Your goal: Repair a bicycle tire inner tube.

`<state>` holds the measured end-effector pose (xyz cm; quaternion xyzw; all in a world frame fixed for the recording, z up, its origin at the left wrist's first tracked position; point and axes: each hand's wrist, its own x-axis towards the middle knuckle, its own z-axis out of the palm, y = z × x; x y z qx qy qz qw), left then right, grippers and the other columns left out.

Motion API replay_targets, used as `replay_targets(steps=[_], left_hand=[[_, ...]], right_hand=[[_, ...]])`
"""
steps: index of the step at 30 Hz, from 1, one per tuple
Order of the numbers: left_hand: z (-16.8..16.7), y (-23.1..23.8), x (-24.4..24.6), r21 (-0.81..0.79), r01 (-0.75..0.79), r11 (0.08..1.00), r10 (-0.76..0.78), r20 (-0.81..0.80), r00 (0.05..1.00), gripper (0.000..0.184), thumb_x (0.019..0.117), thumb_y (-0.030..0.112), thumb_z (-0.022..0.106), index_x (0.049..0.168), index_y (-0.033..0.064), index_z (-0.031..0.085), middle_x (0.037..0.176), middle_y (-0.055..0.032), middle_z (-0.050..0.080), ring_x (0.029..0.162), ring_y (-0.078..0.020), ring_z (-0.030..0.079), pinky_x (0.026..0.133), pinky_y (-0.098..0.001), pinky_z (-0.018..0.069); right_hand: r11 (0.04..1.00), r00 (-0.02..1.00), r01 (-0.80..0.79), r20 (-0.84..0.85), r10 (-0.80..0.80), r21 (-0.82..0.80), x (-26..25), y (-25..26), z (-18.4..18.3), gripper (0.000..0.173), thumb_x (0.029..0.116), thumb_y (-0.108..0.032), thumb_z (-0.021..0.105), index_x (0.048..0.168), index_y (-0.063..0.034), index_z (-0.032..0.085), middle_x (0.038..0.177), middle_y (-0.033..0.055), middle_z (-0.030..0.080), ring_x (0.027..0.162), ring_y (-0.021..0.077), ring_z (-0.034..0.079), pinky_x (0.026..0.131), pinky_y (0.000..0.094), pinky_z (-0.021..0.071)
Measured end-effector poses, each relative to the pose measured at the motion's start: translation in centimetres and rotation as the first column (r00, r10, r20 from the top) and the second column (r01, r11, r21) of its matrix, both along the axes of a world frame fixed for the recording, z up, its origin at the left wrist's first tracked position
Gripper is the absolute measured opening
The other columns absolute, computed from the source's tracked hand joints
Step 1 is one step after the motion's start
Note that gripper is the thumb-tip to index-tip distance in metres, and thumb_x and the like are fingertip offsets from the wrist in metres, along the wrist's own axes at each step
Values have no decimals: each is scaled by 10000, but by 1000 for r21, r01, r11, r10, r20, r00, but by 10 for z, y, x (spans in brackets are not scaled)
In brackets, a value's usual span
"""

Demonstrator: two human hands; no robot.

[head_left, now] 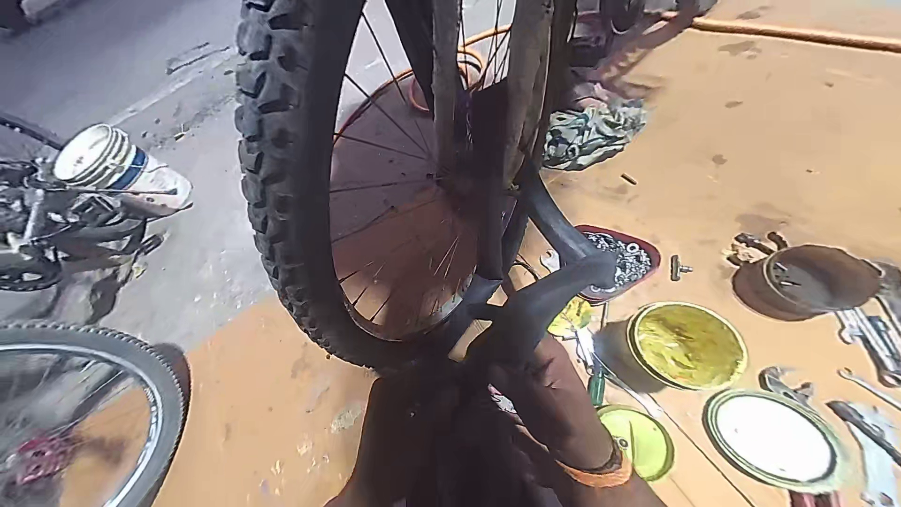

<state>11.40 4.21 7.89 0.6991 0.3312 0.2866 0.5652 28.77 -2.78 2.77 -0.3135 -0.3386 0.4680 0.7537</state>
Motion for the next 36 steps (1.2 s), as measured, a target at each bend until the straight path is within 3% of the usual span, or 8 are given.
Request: replay_targets(steps=[3, 6, 9, 16, 20, 27, 30, 36], left_hand=[[10, -4, 18, -29, -42, 999, 42, 0, 999, 93, 903, 60, 675, 893, 42, 766, 843, 15, 747, 806, -27, 698, 783, -223, 593], [-4, -1, 19, 165, 31, 986, -25, -41, 999, 108, 945, 192, 711, 935, 98, 763, 883, 34, 745, 818, -32, 700, 761, -230, 608], [-3, -1, 26, 334, 69, 940, -45, -78, 996, 142, 963, 233, 699, 926, 111, 761, 859, 52, 738, 797, 0, 684, 739, -198, 590], [14, -4, 46, 643, 75, 762, 74, -201, 977, 201, 955, 309, 656, 894, 158, 773, 760, 32, 705, 712, 3, 650, 648, -170, 532], [20, -7, 59, 662, 30, 749, 107, -166, 980, 174, 938, 297, 677, 937, 162, 786, 775, 32, 723, 720, -3, 665, 645, -182, 543], [9, -7, 78, 662, 15, 749, 67, -99, 993, 126, 922, 282, 712, 952, 168, 759, 799, 56, 730, 699, 2, 666, 598, -192, 552], [6, -7, 81, 668, 34, 743, 58, -115, 992, 136, 919, 298, 710, 943, 174, 761, 793, 54, 725, 699, -17, 667, 595, -216, 552], [7, -3, 93, 667, 41, 744, 14, -77, 997, 125, 923, 265, 697, 972, 173, 766, 801, 53, 710, 715, -19, 651, 612, -208, 539]], right_hand=[[999, 999, 43, 23, -43, -3, 8, 0, 2, 341, 938, -145, 734, 1230, -15, 616, 1059, 67, 716, 970, 155, 691, 891, 375, 592], [998, 998, 62, -32, -62, 3, 11, -5, 3, 385, 953, -150, 712, 1292, -19, 584, 1057, 59, 707, 943, 133, 685, 870, 349, 592], [996, 982, 88, -168, -83, 23, 12, -9, 0, 336, 940, -131, 708, 1255, -54, 621, 1084, 75, 699, 963, 160, 680, 881, 380, 586], [985, 939, 149, -325, -113, 85, 15, -6, -1, 259, 936, -163, 719, 1192, -152, 677, 1028, 37, 705, 888, 146, 681, 827, 369, 588], [970, 929, 213, -332, -165, 114, 21, -5, 2, 257, 941, -181, 714, 1197, -194, 703, 1062, 2, 717, 934, 123, 687, 828, 339, 589], [944, 876, 297, -435, -209, 145, 30, -6, 5, 240, 932, -127, 713, 1171, -109, 706, 1012, 54, 715, 910, 149, 695, 837, 340, 592], [936, 859, 324, -457, -231, 135, 32, -10, 0, 283, 932, -103, 702, 1214, -98, 682, 1019, 67, 715, 908, 155, 694, 852, 353, 586], [917, 814, 305, -570, -111, 257, 40, -8, -1, 339, 916, -18, 687, 1251, -63, 665, 1095, 105, 713, 989, 203, 702, 938, 391, 573]])
